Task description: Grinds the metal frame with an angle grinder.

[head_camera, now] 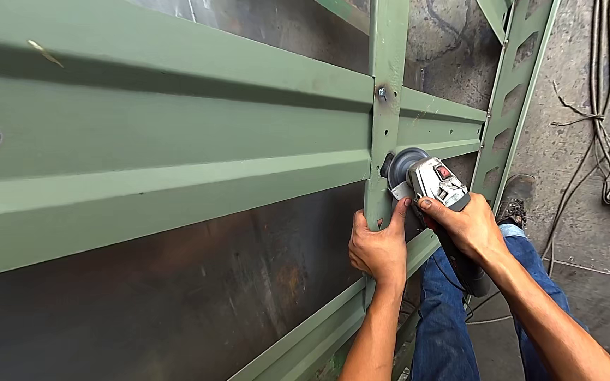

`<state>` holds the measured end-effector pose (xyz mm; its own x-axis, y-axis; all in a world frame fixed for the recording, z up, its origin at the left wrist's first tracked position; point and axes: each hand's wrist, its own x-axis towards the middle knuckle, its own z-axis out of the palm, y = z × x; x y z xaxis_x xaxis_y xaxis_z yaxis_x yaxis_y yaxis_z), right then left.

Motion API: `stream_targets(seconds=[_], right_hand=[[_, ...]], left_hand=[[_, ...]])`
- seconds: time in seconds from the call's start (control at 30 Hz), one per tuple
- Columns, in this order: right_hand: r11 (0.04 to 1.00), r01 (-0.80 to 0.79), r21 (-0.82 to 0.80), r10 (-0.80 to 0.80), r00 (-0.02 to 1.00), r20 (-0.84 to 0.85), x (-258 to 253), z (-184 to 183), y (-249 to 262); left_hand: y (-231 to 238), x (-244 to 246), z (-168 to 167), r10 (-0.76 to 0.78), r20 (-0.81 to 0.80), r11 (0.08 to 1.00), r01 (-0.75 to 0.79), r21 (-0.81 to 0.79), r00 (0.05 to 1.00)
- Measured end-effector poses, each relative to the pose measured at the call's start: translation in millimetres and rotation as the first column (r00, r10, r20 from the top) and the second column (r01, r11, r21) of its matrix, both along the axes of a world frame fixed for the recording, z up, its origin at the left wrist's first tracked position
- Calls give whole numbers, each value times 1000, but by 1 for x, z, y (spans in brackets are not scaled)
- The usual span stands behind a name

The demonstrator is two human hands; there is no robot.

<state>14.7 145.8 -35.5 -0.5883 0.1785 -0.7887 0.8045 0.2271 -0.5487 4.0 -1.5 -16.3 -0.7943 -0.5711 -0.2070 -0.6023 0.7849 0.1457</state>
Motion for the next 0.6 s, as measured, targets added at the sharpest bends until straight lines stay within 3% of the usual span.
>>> stream_targets(seconds=[0.2, 0.6], right_hand=[[999, -30, 37, 29, 999, 21, -9, 8, 6], [999, 8, 32, -8, 1000, 21, -14, 10, 4]], left_hand=[[3, -17, 17, 28, 171, 999, -36, 40, 985], [4, -20, 16, 52, 163, 996, -62, 57, 985]])
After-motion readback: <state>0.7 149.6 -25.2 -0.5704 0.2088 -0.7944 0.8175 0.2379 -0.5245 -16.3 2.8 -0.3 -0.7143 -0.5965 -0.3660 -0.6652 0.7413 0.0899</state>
